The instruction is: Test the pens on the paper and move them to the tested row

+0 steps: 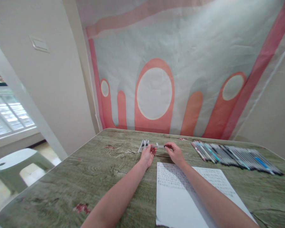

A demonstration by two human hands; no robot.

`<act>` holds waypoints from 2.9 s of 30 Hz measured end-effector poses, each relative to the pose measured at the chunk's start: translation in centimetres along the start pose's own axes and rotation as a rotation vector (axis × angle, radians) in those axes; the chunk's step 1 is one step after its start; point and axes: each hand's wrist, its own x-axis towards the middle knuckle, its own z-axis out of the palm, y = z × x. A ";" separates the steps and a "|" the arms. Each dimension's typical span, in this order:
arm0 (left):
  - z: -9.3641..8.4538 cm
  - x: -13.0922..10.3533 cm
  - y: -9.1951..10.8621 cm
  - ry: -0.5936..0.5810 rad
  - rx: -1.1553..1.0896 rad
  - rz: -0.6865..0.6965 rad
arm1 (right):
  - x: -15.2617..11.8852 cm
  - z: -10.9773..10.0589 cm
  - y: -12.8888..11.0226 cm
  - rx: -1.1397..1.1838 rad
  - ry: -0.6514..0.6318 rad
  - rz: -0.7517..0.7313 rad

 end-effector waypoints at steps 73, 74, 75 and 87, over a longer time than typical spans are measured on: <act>0.4 0.0 0.4 -0.093 0.070 -0.026 | -0.3 -0.5 -0.3 -0.202 -0.114 0.114; 0.4 0.1 0.4 -0.089 0.070 -0.024 | -0.3 -0.5 -0.3 -0.205 -0.108 0.107; 0.4 0.1 0.4 -0.086 0.071 -0.022 | -0.3 -0.4 -0.3 -0.209 -0.102 0.096; 0.4 0.2 0.4 -0.095 0.105 -0.014 | -0.2 -0.6 -0.4 -0.256 -0.098 0.077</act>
